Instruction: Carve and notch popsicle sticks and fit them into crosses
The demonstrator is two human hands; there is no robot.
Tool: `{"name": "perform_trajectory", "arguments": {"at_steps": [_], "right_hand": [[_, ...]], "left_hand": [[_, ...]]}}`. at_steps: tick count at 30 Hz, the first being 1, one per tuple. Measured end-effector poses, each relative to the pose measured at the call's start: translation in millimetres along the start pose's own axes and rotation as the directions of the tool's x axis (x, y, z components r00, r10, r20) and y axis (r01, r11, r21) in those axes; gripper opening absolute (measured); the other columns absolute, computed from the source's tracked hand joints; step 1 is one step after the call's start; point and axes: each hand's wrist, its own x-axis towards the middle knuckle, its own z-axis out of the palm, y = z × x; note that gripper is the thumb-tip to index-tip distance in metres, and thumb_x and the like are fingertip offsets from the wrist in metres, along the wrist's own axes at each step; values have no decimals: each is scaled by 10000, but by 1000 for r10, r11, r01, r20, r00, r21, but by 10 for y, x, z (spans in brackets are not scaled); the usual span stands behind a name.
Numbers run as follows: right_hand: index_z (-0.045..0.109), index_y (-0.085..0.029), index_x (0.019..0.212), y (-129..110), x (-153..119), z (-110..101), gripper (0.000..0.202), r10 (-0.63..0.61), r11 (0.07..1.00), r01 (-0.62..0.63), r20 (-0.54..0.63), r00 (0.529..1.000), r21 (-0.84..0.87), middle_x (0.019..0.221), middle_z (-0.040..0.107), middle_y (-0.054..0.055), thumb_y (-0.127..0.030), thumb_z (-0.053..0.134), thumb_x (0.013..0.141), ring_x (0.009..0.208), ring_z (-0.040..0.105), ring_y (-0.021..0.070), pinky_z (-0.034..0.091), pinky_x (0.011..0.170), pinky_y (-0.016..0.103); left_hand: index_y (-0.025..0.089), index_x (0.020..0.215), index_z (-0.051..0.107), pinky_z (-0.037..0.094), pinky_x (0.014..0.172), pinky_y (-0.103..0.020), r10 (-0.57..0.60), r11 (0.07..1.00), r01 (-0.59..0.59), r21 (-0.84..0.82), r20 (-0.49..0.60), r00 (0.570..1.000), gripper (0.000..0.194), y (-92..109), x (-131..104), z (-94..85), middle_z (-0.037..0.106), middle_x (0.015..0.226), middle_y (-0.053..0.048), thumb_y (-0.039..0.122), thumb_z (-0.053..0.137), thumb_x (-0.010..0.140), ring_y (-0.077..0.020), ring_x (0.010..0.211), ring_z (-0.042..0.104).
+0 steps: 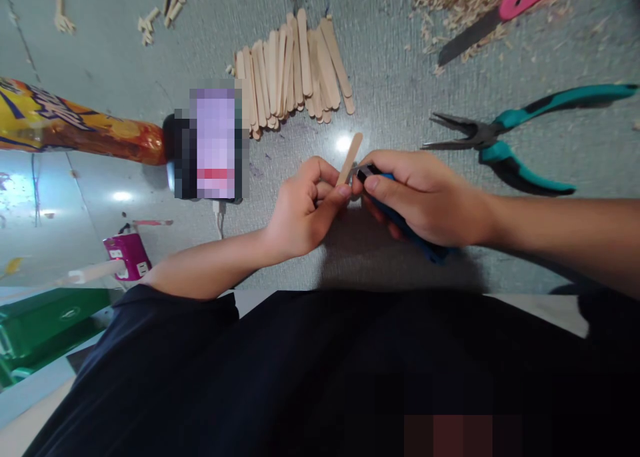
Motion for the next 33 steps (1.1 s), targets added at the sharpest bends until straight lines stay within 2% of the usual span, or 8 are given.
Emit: {"name": "perform_trajectory", "arguments": {"at_steps": [4, 7, 11, 15, 20, 25, 28, 33], "right_hand": [[631, -261, 999, 21, -6, -29, 163, -79, 996, 78, -19, 997, -50, 717, 668, -42, -316, 675, 1145, 481, 586, 134, 408, 473, 286], [633, -263, 1006, 25, -14, -40, 153, -76, 996, 76, -1, 997, -49, 706, 654, -45, -315, 657, 1147, 493, 591, 140, 420, 490, 288], [633, -266, 1016, 22, -22, -30, 146, -82, 996, 81, -23, 996, -25, 707, 659, -51, -313, 644, 1154, 479, 595, 135, 423, 466, 282], [646, -262, 1038, 30, -20, -24, 134, -103, 995, 103, -21, 994, -5, 716, 669, -55, -314, 639, 1161, 464, 603, 127, 427, 448, 275], [620, -265, 1003, 34, -23, -34, 150, -69, 997, 68, -5, 998, -43, 728, 680, -47, -308, 662, 1141, 492, 603, 128, 433, 481, 271], [642, -269, 1065, 17, -19, -26, 65, -63, 995, 61, -20, 998, -82, 719, 681, -54, -273, 646, 1129, 486, 609, 134, 447, 487, 273], [629, -278, 1151, 11, -19, -13, 49, -68, 994, 64, -52, 996, -86, 705, 672, -68, -253, 593, 1131, 468, 622, 151, 452, 457, 278], [605, -286, 1154, 15, -16, -10, 30, -79, 991, 74, -42, 996, -113, 712, 675, -75, -266, 597, 1133, 472, 630, 151, 474, 484, 280]], "left_hand": [[227, 984, 630, 418, 508, -248, 48, 998, -48, 36, -15, 999, 365, 21, 8, 0, 768, 786, 3, 529, 764, 1136, -82, 562, 605], [226, 986, 720, 446, 533, -277, 67, 990, -59, 124, -59, 996, 362, 31, 15, -18, 764, 814, -18, 553, 746, 1140, -104, 616, 631], [253, 977, 817, 555, 637, -348, 104, 966, -70, 248, -124, 987, 399, 45, 29, -38, 804, 1003, -79, 631, 776, 1098, -165, 792, 702], [259, 1001, 835, 562, 649, -354, 112, 969, -71, 235, -163, 980, 368, 48, 34, -10, 820, 966, -63, 621, 834, 1063, -155, 752, 698], [247, 1132, 772, 562, 654, -324, 91, 989, -66, 129, -202, 975, 388, -12, 37, 39, 854, 939, -37, 606, 880, 1035, -143, 746, 732], [241, 1260, 719, 527, 617, -286, 119, 990, -103, 99, -171, 978, 507, -123, 40, 37, 847, 984, -43, 632, 907, 997, -118, 722, 711], [301, 1423, 686, 531, 597, -296, 110, 989, -94, 111, -144, 983, 530, -158, 32, 37, 821, 1051, -32, 572, 892, 1016, -114, 687, 690], [453, 1654, 575, 515, 544, -279, 157, 988, -155, 28, -96, 983, 746, -179, 26, 29, 776, 1110, 9, 502, 917, 992, -88, 629, 662]]}}
